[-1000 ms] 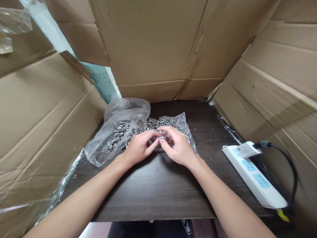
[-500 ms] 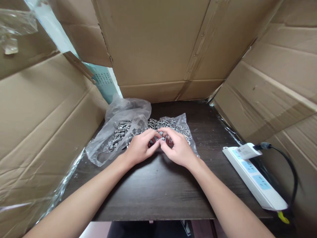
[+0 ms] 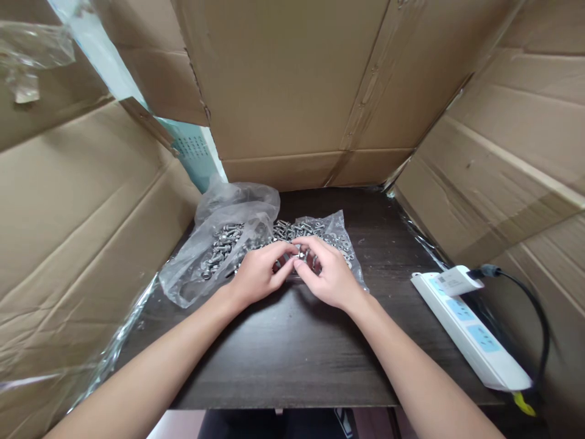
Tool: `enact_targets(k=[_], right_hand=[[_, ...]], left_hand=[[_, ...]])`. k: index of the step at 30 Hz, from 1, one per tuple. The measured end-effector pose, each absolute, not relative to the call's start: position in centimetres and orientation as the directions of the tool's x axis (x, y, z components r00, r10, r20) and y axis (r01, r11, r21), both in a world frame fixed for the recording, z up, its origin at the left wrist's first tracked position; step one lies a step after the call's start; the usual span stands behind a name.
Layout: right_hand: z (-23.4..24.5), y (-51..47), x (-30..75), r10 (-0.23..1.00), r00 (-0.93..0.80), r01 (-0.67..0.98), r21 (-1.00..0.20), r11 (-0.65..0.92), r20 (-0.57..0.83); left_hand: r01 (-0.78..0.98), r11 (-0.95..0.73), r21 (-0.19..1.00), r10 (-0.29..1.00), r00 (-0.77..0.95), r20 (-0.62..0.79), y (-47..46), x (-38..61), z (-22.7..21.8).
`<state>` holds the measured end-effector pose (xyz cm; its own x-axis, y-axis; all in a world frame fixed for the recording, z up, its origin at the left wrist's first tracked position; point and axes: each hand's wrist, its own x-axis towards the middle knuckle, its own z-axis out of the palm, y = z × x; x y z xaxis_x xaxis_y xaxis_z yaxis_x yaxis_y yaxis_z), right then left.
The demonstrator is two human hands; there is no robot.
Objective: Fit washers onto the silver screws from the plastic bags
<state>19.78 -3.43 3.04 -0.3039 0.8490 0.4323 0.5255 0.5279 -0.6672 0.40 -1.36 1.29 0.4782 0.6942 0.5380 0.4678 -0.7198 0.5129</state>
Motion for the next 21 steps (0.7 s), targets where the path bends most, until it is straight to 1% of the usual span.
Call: enact_targets(k=[4, 7, 13, 17, 21], right_hand=[[3.07, -3.5, 19.68, 0.853, -0.32, 0.525, -0.672, 0.522, 0.413], [3.08, -3.47, 19.72, 0.866, -0.313, 0.54, -0.677, 0.499, 0.389], [3.07, -3.48, 19.72, 0.847, -0.322, 0.531, -0.66, 0.532, 0.423], [3.09, -3.42, 19.78, 0.884, -0.308, 0.558, -0.686, 0.468, 0.352], [3.13, -3.4, 19.82, 0.868, -0.299, 0.552, -0.669, 0.497, 0.398]], left_hand=[[0.46, -0.711, 0.533, 0.703, 0.49, 0.515, -1.45, 0.43, 1.3], [0.444, -0.716, 0.539, 0.697, 0.489, 0.524, -1.43, 0.43, 1.27], [0.453, -0.718, 0.528, 0.696, 0.485, 0.53, -1.31, 0.39, 1.15], [0.436, -0.734, 0.521, 0.679, 0.494, 0.543, -1.43, 0.42, 1.31], [0.445, -0.733, 0.515, 0.68, 0.487, 0.548, -1.36, 0.38, 1.29]])
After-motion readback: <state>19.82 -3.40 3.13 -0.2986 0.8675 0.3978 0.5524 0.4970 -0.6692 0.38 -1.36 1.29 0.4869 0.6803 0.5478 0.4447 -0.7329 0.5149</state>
